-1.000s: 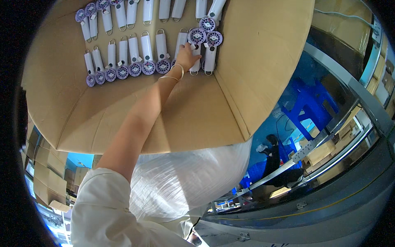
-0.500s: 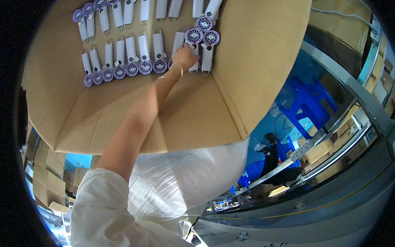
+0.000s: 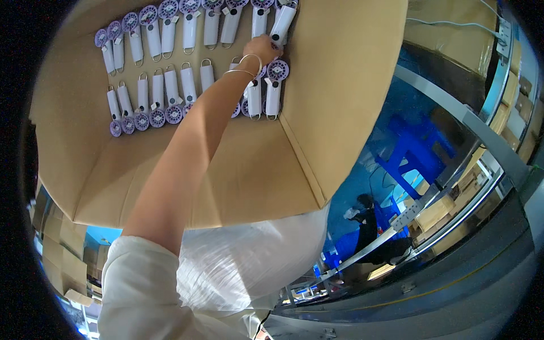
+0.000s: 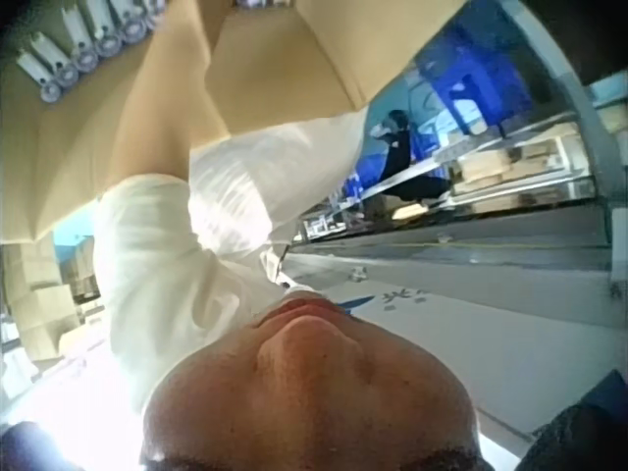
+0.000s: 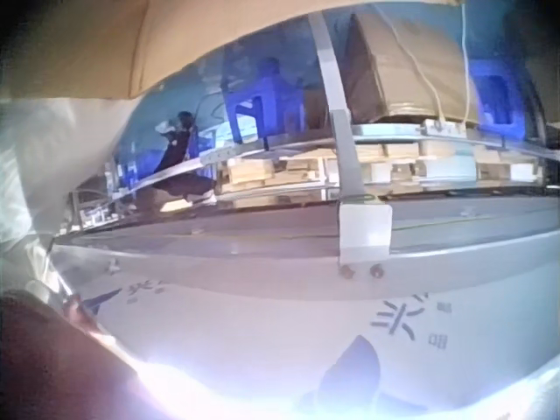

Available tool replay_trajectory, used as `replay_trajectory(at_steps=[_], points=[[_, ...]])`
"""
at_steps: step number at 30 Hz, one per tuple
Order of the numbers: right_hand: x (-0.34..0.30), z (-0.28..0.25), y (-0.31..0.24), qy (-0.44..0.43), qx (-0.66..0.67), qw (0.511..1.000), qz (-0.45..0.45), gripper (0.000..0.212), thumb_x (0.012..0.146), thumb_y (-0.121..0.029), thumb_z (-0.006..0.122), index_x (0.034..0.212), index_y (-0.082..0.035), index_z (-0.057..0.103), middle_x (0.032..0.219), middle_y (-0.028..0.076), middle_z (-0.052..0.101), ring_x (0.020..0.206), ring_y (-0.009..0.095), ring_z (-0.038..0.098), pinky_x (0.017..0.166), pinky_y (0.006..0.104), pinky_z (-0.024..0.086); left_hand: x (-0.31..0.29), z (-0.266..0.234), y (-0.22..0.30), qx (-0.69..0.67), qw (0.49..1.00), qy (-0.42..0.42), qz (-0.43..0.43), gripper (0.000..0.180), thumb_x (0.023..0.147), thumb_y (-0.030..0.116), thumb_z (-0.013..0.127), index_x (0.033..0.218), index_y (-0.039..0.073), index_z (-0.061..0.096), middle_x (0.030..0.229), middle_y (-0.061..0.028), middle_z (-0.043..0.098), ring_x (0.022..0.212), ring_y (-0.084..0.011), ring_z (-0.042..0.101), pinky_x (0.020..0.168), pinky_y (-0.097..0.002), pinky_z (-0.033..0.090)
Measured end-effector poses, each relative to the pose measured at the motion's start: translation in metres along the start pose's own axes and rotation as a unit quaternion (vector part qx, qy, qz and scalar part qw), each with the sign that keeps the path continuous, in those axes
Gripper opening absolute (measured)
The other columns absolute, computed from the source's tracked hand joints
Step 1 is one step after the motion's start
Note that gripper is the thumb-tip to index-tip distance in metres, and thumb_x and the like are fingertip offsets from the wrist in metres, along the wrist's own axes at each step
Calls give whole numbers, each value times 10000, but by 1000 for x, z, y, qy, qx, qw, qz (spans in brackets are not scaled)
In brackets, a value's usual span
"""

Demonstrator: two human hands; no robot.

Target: Assembling the internal components and housing of handheld portable fans using an electric screwdriver.

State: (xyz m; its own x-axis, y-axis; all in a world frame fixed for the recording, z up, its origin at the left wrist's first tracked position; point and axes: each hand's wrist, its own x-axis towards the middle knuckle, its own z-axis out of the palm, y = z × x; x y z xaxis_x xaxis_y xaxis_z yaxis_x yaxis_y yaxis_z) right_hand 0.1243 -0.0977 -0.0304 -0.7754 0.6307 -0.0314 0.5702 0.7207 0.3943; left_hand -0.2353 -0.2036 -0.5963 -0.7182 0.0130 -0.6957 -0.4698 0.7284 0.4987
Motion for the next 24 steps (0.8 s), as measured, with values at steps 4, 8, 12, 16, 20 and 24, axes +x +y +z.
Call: replay_trajectory(at_steps=[4,8,12,16,20,24], points=[[0,6,-2,-8,-4,1000,24,1046,740,-581,707,1465,28,262,1409,345,327,1326,466,324,1080,583,284,-10,5,16,9,996,94,-2,577,752,391,770,1126,-5,579,1098,-234,593,1016,-413,637,894,-432,513],[-3,-2,-3,-1,-15,999,38,1043,739,-582,707,1464,25,268,1405,343,335,1321,466,331,1078,581,289,2,8,38,-113,987,115,11,529,785,243,718,1159,-37,470,1111,-264,566,1002,-436,629,871,-463,535],[3,0,-2,-19,-14,999,47,1040,738,-583,707,1464,22,273,1401,341,344,1317,466,337,1076,580,295,27,23,21,-119,983,138,-24,488,775,222,701,1136,-39,503,1116,-276,570,1004,-438,626,878,-457,532],[5,0,-4,-23,-23,997,63,1037,738,-584,707,1464,19,279,1397,339,352,1313,466,344,1073,578,300,31,31,5,-170,979,116,11,517,742,317,711,1111,-22,586,1121,-278,604,1022,-423,624,912,-449,513],[3,-4,-9,-26,-37,996,81,1034,737,-586,707,1463,16,284,1393,338,361,1308,466,351,1071,577,305,31,29,-5,-268,961,41,-49,577,757,458,665,1125,14,642,1128,-252,644,1080,-383,617,941,-432,491],[-11,-23,-17,-40,-27,995,92,1031,736,-587,706,1463,13,289,1389,336,369,1304,466,358,1069,575,311,26,-5,-39,-297,952,48,-49,610,782,525,630,1093,1,664,1119,-247,655,1088,-381,618,957,-424,476]])
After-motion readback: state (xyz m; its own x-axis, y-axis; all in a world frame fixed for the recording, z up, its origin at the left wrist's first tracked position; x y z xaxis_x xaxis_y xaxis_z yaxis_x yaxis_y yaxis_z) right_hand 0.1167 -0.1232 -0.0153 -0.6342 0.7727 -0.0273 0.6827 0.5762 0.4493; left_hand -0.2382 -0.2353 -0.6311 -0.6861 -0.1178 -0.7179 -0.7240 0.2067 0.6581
